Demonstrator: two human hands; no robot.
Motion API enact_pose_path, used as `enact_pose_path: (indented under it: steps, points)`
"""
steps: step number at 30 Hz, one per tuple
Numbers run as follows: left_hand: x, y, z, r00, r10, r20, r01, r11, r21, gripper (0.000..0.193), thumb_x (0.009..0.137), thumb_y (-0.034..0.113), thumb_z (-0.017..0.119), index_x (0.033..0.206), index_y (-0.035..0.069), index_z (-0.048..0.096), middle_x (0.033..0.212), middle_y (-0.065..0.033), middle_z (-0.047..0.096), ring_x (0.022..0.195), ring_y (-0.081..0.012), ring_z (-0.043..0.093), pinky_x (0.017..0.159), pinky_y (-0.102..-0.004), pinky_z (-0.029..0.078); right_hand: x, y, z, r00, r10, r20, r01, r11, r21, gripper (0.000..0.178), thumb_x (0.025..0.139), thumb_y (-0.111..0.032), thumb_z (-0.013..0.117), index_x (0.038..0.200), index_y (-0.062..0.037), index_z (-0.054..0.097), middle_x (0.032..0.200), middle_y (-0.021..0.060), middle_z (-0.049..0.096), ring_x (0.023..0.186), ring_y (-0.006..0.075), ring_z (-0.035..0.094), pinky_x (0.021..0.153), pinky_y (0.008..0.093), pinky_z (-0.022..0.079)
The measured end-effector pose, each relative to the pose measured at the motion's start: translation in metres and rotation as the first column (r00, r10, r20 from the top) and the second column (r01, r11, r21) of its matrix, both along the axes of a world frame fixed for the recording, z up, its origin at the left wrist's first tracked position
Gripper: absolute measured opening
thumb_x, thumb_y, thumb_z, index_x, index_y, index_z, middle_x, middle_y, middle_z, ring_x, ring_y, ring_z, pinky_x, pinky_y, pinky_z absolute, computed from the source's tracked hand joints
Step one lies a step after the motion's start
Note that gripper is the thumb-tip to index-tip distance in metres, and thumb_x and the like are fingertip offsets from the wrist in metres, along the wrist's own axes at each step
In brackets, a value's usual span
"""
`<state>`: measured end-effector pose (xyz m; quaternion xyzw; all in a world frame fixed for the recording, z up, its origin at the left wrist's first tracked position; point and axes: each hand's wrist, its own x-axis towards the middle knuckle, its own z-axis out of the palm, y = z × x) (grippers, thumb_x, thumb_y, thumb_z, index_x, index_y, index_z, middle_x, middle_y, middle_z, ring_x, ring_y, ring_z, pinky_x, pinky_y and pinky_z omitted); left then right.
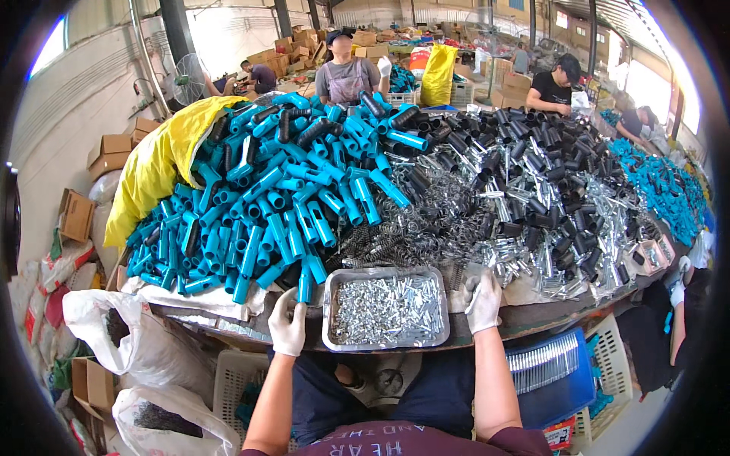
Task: The person assembles tools by fitting metal components and springs into plastic handles, inserting metal pins into the mechanisms by hand, and placing completed tools into a basket.
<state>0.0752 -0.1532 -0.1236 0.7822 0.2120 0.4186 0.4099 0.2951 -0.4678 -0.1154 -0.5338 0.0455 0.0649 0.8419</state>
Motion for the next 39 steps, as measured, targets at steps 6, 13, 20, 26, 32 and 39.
enact_pose_path:
  steps: [6,13,20,26,32,39]
  points:
    - [0.003,-0.016,0.131,0.973,-0.204,-0.109,0.223,0.953,0.206,0.061,0.085,0.008,0.066,0.142,0.003,0.047,0.066,-0.0079,0.060,0.054,-0.0156,0.056,0.057,-0.0300,0.048,-0.042,0.029,0.124,0.817,0.388,0.427,-0.245,0.903,-0.352,0.049,0.103,-0.031,0.046,0.137,0.0038,0.047,0.063,-0.0022,0.052,0.046,0.0037,0.043,0.041,0.0196,0.033]
    - [0.055,-0.077,0.276,0.938,-0.333,-0.097,0.334,0.795,0.507,0.074,0.085,0.006,0.063,0.152,0.011,0.031,0.072,-0.0113,0.061,0.060,-0.0238,0.061,0.062,-0.0333,0.050,-0.087,0.092,0.260,0.529,0.412,0.742,-0.256,0.911,-0.323,0.050,0.105,-0.030,0.043,0.141,0.0046,0.042,0.063,-0.0010,0.052,0.047,0.0038,0.042,0.042,0.0194,0.033]
    - [0.038,-0.059,0.336,0.960,-0.254,0.121,0.108,0.729,0.676,0.067,0.090,0.010,0.061,0.151,0.010,0.034,0.070,-0.0054,0.059,0.065,-0.0094,0.051,0.066,-0.0254,0.047,-0.075,0.087,0.308,0.486,0.332,0.809,-0.143,0.943,-0.301,0.052,0.101,-0.040,0.051,0.129,0.0039,0.054,0.063,-0.0008,0.055,0.045,0.0033,0.046,0.040,0.0181,0.037]
    - [0.022,-0.033,0.354,0.936,-0.279,0.214,0.123,0.829,0.546,0.065,0.091,0.002,0.054,0.152,0.008,0.031,0.073,0.0045,0.053,0.058,-0.0015,0.040,0.051,-0.0186,0.035,-0.054,0.065,0.316,0.479,0.145,0.866,0.026,0.984,-0.179,0.048,0.103,-0.041,0.044,0.117,0.0025,0.060,0.063,-0.0019,0.052,0.044,0.0014,0.042,0.038,0.0165,0.032]
    - [0.014,-0.032,0.358,0.951,-0.172,0.258,0.023,0.870,0.493,0.062,0.092,0.003,0.049,0.151,0.009,0.034,0.075,0.0012,0.055,0.058,-0.0025,0.042,0.050,-0.0192,0.037,-0.041,0.050,0.320,0.504,0.073,0.861,0.029,0.994,-0.101,0.043,0.101,-0.042,0.049,0.101,-0.0006,0.062,0.061,0.0004,0.054,0.043,0.0033,0.045,0.038,0.0184,0.033]
    - [0.007,-0.011,0.355,0.949,-0.177,0.262,0.030,0.875,0.483,0.067,0.087,0.001,0.055,0.150,0.004,0.034,0.069,0.0030,0.051,0.060,-0.0029,0.041,0.055,-0.0192,0.038,-0.032,0.039,0.317,0.482,0.006,0.876,0.054,0.998,-0.037,0.042,0.100,-0.043,0.051,0.081,-0.0057,0.057,0.063,0.0016,0.054,0.047,0.0038,0.047,0.041,0.0176,0.034]
